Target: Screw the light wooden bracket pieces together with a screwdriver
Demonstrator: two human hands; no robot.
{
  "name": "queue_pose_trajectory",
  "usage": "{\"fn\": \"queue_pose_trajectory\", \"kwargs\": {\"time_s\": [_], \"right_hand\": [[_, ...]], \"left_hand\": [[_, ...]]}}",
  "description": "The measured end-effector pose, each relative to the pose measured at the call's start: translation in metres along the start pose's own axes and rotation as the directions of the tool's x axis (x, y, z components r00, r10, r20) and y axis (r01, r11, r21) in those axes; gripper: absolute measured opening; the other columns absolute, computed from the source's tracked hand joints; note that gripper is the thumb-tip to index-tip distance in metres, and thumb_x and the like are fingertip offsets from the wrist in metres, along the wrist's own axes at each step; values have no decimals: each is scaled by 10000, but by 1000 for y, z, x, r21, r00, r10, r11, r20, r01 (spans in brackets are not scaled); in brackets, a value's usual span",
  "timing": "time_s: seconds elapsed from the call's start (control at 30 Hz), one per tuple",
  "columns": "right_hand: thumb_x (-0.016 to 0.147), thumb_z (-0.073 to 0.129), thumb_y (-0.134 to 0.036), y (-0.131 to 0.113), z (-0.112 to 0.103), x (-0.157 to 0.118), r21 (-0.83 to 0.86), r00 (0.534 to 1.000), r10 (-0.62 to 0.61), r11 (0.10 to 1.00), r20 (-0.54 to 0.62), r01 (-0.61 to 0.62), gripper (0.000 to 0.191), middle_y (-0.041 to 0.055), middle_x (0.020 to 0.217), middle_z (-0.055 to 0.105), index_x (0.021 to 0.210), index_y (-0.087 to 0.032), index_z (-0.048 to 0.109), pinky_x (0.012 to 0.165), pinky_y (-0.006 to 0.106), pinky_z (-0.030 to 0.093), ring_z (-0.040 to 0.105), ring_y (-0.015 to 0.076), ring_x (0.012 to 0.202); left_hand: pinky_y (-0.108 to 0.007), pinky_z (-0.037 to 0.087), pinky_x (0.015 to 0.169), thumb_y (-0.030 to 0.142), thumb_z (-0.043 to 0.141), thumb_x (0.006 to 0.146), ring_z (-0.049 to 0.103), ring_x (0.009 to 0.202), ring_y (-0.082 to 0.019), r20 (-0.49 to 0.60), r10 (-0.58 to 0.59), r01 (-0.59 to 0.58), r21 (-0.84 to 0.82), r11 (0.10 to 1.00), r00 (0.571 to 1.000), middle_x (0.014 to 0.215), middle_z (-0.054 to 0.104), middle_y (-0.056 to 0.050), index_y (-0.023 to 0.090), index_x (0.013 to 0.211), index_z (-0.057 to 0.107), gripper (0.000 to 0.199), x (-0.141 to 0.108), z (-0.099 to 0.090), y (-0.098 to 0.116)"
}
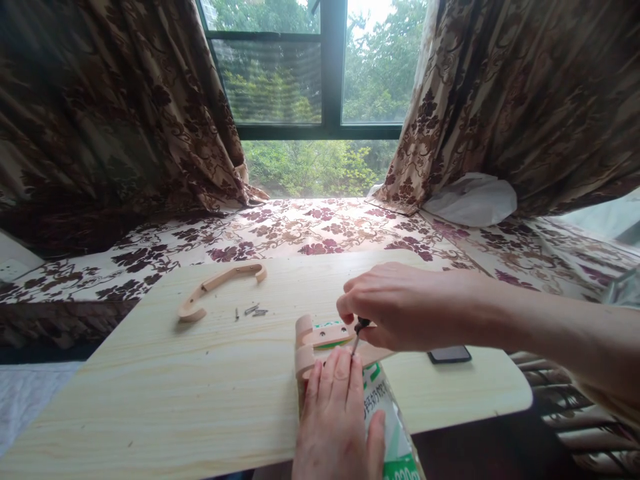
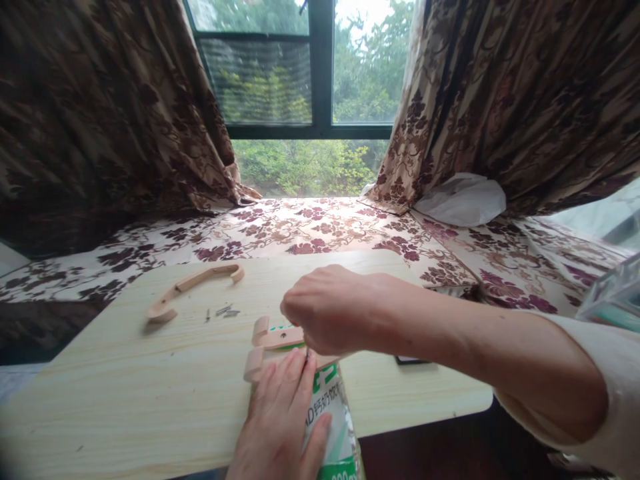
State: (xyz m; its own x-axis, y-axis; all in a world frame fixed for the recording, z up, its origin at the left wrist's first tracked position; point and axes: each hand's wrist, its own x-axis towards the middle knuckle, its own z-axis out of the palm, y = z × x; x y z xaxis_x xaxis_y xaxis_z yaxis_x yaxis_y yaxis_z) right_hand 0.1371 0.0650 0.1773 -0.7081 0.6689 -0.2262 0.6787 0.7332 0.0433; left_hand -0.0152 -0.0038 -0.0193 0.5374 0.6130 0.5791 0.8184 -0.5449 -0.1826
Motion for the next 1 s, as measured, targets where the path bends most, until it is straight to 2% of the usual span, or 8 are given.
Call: {"fn": "queue_pose_trajectory", "kwargs": {"time_s": [0.1,0.2,0.43,0.57,0.7,0.9,1.0], "right_hand": [[758,520,-56,1,-4,-4,-45,998,-59,997,8,60,175,75,817,628,820,-145,658,530,267,280,472,138,632],[801,493,-67,0,-3,-4,-46,998,-70,996,2,70,175,74,754,620,739,-134,643,523,263,278,462,129,602],[817,537,-207,-4,0,-5,-37,995,88,996,38,-86,160,73,682,643,793,-135,677,503,289,255,529,162,595],[775,560,-122,-1,-4,-9,-51,999,6,999,36,-4,159,64,775,661,879,-156,675,516,280,264,547,159,657],[798,504,-80,-1,-2,-7,-51,999,-44,998,20,45,170,58,753,654,761,-148,656,506,269,267,512,132,612],[813,521,-198,-10,-2,-2,-76,995,64,995,81,-58,194,65,607,625,687,-142,658,460,282,220,455,124,488],[804,532,-220,-12,-4,1,-82,996,62,995,64,-57,196,70,597,632,689,-147,673,453,282,221,476,132,486]], "left_hand": [[-371,435,954,500,461,843,466,1233,-239,28,1,-1,3,1000,1000,1375,472,-86,121,1339,413,626,-1,0,0],[-365,423,977,489,463,847,433,1263,-233,27,7,-7,-2,1000,1000,1390,455,-80,115,1348,398,629,-1,-1,1],[-369,424,983,482,469,845,452,1250,-236,28,0,0,-18,1000,1000,1386,459,-80,119,1354,391,630,-2,1,1],[-378,436,973,488,465,844,457,1246,-242,39,-13,13,-8,1000,999,1387,457,-86,120,1355,390,634,1,0,1],[-371,433,980,485,449,850,429,1271,-228,40,-9,9,-4,1000,999,1395,448,-70,115,1348,396,623,3,-3,2],[-360,446,947,504,455,846,466,1236,-219,-12,7,-7,-4,1000,1000,1358,493,-70,118,1325,428,616,2,0,-1],[-361,440,944,511,458,844,480,1219,-222,-41,15,-15,2,1000,999,1328,521,-78,112,1310,443,614,2,0,-3]]}}
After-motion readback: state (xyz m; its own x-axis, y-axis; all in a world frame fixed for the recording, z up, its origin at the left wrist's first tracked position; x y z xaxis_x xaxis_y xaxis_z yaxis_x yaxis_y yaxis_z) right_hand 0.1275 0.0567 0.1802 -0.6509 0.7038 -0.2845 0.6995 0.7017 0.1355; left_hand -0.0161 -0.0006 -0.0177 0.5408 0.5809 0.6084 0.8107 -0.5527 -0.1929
